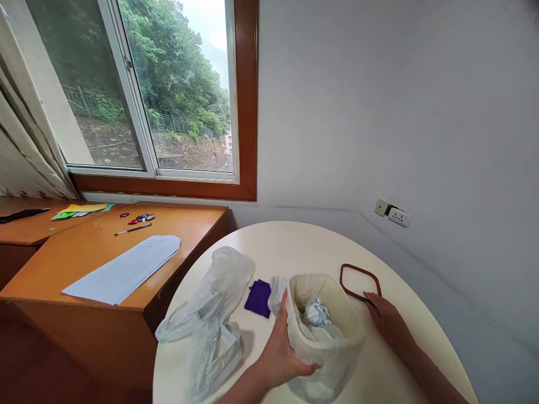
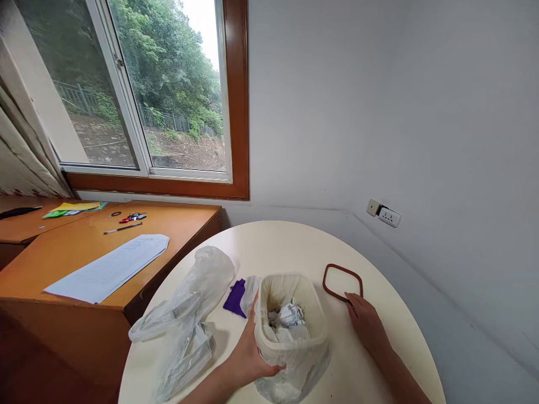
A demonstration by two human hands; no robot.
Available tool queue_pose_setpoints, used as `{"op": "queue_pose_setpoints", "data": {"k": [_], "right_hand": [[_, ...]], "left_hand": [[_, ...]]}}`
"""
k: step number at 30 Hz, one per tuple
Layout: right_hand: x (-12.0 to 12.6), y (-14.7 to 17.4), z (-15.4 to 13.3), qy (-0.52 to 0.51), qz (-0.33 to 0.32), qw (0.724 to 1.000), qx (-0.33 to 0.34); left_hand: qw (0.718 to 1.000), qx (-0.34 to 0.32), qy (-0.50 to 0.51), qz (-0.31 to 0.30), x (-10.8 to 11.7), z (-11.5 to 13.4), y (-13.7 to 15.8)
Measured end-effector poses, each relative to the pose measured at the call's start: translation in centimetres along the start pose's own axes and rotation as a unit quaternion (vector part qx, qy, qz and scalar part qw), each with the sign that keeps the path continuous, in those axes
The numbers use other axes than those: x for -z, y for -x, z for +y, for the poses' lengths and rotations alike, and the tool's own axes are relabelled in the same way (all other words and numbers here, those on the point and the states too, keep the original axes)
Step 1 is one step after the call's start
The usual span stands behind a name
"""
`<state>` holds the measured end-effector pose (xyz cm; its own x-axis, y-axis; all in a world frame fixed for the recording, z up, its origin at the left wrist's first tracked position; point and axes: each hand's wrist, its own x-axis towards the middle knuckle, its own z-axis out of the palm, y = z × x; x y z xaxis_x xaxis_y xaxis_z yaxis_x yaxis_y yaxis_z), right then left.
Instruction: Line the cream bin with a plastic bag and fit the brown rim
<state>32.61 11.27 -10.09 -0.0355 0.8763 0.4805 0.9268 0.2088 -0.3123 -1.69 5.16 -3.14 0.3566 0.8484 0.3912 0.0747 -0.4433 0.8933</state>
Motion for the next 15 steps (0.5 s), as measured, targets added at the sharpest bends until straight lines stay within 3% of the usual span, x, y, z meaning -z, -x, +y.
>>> {"op": "queue_pose_setpoints", "data": {"k": [7,10,13,15], "right_hand": [[0.7,-0.1,-1.0,0.018,0.066,0.997,0.048],[1.4,-0.1,-3.0,-0.028,0.076,0.997,0.019],[2.1,-0.3,-5.8,-0.143,-0.007,0.986,-0.081],[2.6,-0.5,-7.7,-0.232,-0.095,0.96,-0.128]], "left_hand": [[1.0,0.011,0.006,-0.009,0.2,0.7,-0.1],[0.999,0.031,0.017,-0.017,0.6,1.6,-0.3],[0.998,0.059,0.032,-0.004,1.1,2.9,-0.4],[0.995,0.086,0.043,0.001,1.4,3.7,-0.3]]}}
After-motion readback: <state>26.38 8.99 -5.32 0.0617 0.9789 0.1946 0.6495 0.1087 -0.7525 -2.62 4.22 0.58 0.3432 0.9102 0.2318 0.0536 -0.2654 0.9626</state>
